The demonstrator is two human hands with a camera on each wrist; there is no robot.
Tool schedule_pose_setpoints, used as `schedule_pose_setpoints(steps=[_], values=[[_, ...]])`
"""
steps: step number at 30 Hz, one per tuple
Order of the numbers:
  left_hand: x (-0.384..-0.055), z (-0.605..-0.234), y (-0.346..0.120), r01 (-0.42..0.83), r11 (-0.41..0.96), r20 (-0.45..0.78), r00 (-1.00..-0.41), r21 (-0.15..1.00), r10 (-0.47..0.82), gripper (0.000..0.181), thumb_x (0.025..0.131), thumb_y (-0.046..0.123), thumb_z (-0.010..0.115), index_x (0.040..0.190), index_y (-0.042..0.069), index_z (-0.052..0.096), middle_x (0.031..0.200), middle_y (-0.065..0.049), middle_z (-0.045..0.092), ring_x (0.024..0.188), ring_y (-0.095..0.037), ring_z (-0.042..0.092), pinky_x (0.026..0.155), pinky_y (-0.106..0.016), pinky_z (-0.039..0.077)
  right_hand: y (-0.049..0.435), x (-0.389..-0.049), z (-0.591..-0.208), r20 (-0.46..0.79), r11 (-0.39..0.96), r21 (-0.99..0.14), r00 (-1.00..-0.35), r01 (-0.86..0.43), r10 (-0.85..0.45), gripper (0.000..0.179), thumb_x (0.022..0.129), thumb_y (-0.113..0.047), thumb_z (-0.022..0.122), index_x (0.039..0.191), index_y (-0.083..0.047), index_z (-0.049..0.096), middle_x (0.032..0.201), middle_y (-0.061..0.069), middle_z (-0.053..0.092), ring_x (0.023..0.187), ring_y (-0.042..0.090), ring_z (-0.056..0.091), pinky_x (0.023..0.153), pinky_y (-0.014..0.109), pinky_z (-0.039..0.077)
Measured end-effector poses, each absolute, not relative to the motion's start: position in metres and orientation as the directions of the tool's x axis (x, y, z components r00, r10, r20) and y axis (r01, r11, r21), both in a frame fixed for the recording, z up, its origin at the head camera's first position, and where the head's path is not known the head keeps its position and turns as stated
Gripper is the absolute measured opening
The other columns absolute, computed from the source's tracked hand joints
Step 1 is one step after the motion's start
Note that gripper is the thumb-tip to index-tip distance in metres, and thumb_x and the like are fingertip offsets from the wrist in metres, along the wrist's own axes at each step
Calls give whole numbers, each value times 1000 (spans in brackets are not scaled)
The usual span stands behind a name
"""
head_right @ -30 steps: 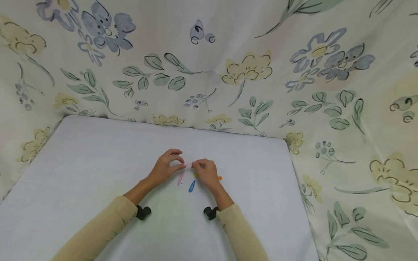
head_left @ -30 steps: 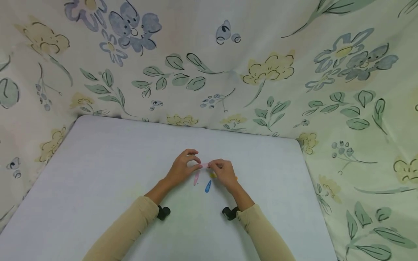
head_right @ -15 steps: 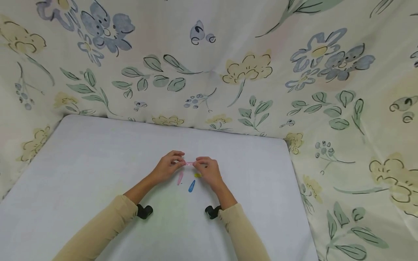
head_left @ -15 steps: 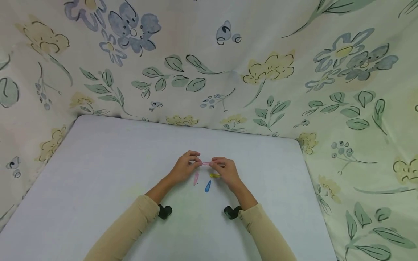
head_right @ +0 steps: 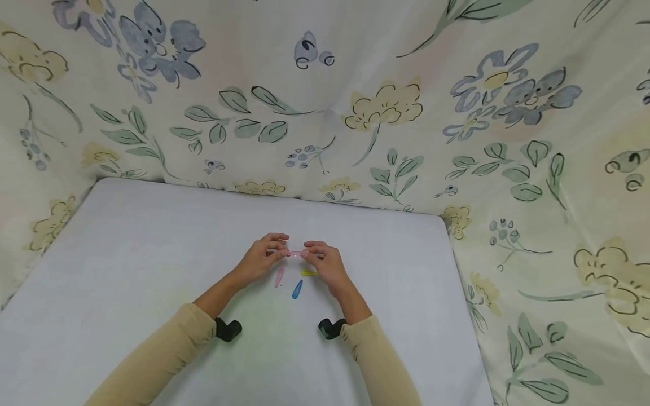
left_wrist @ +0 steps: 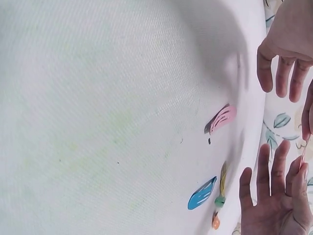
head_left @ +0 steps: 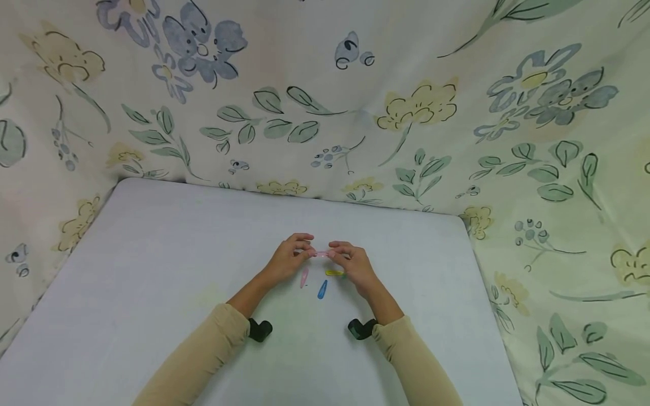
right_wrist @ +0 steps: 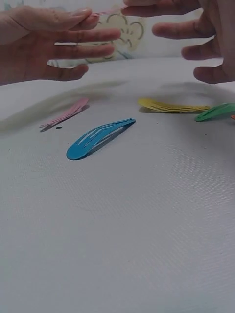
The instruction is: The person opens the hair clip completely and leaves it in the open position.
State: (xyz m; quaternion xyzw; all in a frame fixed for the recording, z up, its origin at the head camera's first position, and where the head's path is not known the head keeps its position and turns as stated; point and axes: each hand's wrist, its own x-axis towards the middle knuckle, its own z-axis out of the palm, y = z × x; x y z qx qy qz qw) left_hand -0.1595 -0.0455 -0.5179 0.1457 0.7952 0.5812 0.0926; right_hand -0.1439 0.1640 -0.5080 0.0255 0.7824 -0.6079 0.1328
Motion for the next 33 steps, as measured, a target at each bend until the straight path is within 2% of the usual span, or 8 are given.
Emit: schedule_pose_setpoints(steps=[7, 11, 15, 18, 22, 28, 33], values=[[-160, -520, -46, 102, 233, 16, -938, 967, 346, 20, 98, 16, 64, 96, -3, 70, 140, -17, 53, 133, -37, 45, 101, -54, 43, 165, -143, -507, -251, 213, -952, -958, 218, -140, 26, 97, -19, 66, 103, 5, 72, 137, 12, 59, 140, 30, 38, 116, 54, 23], [-160, -519, -45, 79, 219, -3, -936, 973, 352, 20, 98, 15, 64, 98, -3, 71, 139, -15, 53, 134, -35, 44, 103, -52, 43, 164, -143, -508, -254, 165, -959, -955, 229, -151, 28, 97, -17, 66, 104, 10, 70, 136, 14, 59, 140, 29, 38, 117, 52, 21], [-161, -519, -45, 72, 239, -15, -939, 968, 343, 20, 98, 17, 65, 99, -1, 72, 137, -12, 54, 133, -32, 45, 102, -50, 44, 164, -143, -507, -257, 159, -959, -957, 235, -136, 27, 97, -18, 66, 104, 7, 71, 136, 13, 59, 139, 30, 39, 117, 53, 20], [-161, -520, -46, 80, 253, -10, -942, 964, 335, 21, 97, 18, 66, 99, -2, 73, 137, -13, 55, 131, -32, 46, 101, -50, 45, 163, -143, -508, -264, 181, -954, -958, 241, -114, 25, 96, -19, 68, 102, 4, 73, 134, 13, 61, 138, 30, 39, 116, 55, 20], [-160, -519, -46, 93, 268, -2, -943, 959, 333, 23, 96, 18, 68, 101, -4, 73, 136, -16, 55, 130, -33, 47, 100, -51, 45, 164, -143, -511, -277, 200, -946, -956, 254, -94, 22, 94, -20, 69, 100, 1, 74, 131, 10, 63, 136, 29, 43, 115, 52, 25], [-161, -521, -46, 108, 317, -2, -944, 942, 330, 24, 94, 20, 70, 102, -2, 74, 136, -15, 56, 130, -32, 47, 98, -50, 46, 166, -143, -518, -268, 242, -939, -961, 245, -69, 24, 94, -24, 70, 103, -2, 75, 126, 7, 66, 131, 28, 49, 113, 51, 31], [-164, -529, -47, 224, 405, 62, -925, 887, 375, 24, 94, 17, 70, 109, -1, 74, 134, -16, 56, 128, -33, 49, 104, -50, 41, 166, -145, -525, -184, 318, -936, -980, 152, -72, 24, 93, -23, 72, 107, -4, 75, 117, 8, 69, 122, 27, 54, 109, 52, 35]])
